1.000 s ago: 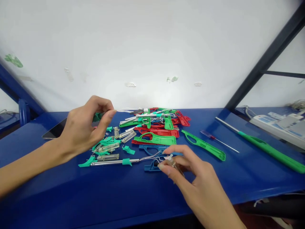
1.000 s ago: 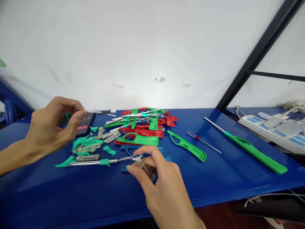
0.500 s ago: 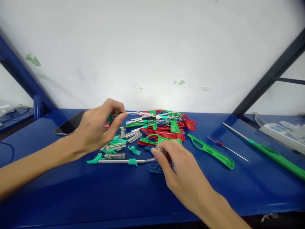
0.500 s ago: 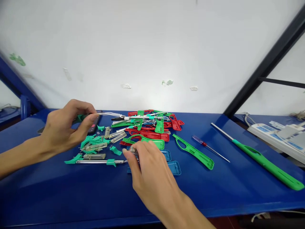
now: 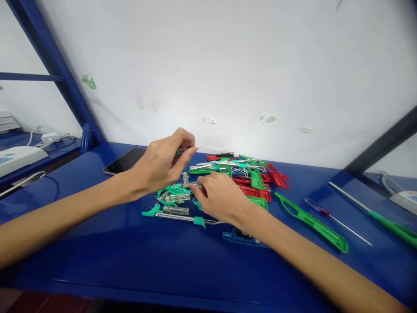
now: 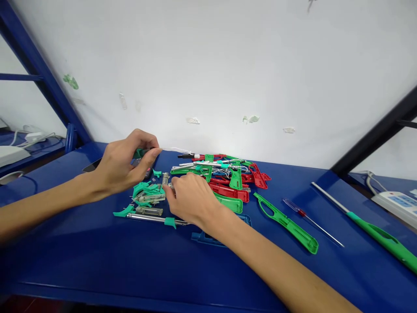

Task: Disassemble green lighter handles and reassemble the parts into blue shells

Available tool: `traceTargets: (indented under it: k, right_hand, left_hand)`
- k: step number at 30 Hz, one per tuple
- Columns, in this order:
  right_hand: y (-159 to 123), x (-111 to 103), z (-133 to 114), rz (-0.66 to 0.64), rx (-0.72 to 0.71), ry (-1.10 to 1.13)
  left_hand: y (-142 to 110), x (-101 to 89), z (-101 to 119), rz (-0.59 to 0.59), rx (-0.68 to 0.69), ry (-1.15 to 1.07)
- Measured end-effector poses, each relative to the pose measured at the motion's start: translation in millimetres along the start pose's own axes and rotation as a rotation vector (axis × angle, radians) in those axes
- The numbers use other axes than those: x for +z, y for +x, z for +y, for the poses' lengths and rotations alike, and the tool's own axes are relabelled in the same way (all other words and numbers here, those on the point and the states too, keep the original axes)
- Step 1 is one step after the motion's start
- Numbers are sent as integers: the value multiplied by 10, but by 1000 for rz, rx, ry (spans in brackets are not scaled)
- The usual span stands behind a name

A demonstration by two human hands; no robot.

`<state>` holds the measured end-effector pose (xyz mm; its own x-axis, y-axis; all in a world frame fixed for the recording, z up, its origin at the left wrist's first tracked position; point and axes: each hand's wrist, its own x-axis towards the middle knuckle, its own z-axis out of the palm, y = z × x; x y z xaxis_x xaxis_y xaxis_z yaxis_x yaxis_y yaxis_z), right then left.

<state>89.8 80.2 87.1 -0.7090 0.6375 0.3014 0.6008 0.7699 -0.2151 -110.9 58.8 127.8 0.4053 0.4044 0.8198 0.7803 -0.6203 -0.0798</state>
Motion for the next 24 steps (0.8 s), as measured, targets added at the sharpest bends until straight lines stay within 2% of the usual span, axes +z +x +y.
traceTargets:
  k: [7,14,19,24]
  right_hand:
    - [24,-22,-3,-8,28,26]
    - [15,-46,9,0,31,60]
    - [11,-99,85,-26,-65,80]
    - [154,-50,136,-58,-147,115]
  left_hand:
    - [-31,22,-30,-30,-44,2]
    - [-36,37,-16,-40,-12,-12]
    - [-38,41,-8,-45,-1,-5]
    - [-45,49,-19,-56,1,2]
